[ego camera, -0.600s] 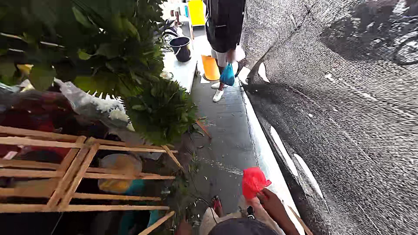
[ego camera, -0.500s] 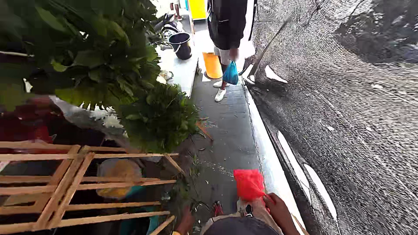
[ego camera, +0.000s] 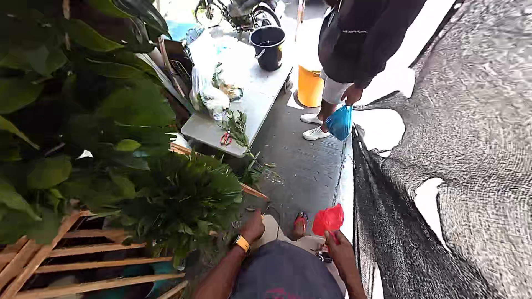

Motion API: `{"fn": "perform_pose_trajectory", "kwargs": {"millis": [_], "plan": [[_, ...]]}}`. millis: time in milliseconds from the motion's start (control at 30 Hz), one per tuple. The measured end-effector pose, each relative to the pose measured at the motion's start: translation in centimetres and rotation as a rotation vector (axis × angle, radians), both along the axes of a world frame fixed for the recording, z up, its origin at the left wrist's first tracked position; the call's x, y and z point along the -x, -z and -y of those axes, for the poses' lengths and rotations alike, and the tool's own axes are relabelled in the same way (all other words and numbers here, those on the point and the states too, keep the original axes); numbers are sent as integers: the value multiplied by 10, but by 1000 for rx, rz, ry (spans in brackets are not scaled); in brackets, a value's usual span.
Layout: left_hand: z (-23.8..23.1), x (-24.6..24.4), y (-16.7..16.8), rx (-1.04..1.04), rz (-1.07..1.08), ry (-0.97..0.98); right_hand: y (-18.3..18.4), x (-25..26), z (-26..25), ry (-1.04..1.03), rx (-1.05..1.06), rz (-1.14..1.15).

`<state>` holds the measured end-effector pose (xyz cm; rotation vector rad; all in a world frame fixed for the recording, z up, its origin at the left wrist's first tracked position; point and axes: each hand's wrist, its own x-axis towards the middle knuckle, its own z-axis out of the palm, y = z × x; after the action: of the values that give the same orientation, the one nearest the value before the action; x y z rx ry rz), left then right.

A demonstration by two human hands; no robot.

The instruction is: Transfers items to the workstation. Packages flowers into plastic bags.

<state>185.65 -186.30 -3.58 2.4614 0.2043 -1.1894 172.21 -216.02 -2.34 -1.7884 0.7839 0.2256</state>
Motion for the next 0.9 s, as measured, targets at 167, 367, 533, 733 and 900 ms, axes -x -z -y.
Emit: {"fn": "perform_pose_trajectory", "kwargs": {"millis": [167,367,533,733,900], "plan": [[46,-120,-2,89,101,-261,2,-122,35,-217,-68,-14],[73,-271,54,99,47,-342,28,-246,50,-350,-45,-54],[56,-410,134,57,23,-470,52,-354,63,-345,-57,-122],[-3,-571,213,-54,-12,-616,61,-535,55,-401,-12,-257],[-55,-618,242,-184,-34,-610,61,-671,29,-579,89,-248]]}}
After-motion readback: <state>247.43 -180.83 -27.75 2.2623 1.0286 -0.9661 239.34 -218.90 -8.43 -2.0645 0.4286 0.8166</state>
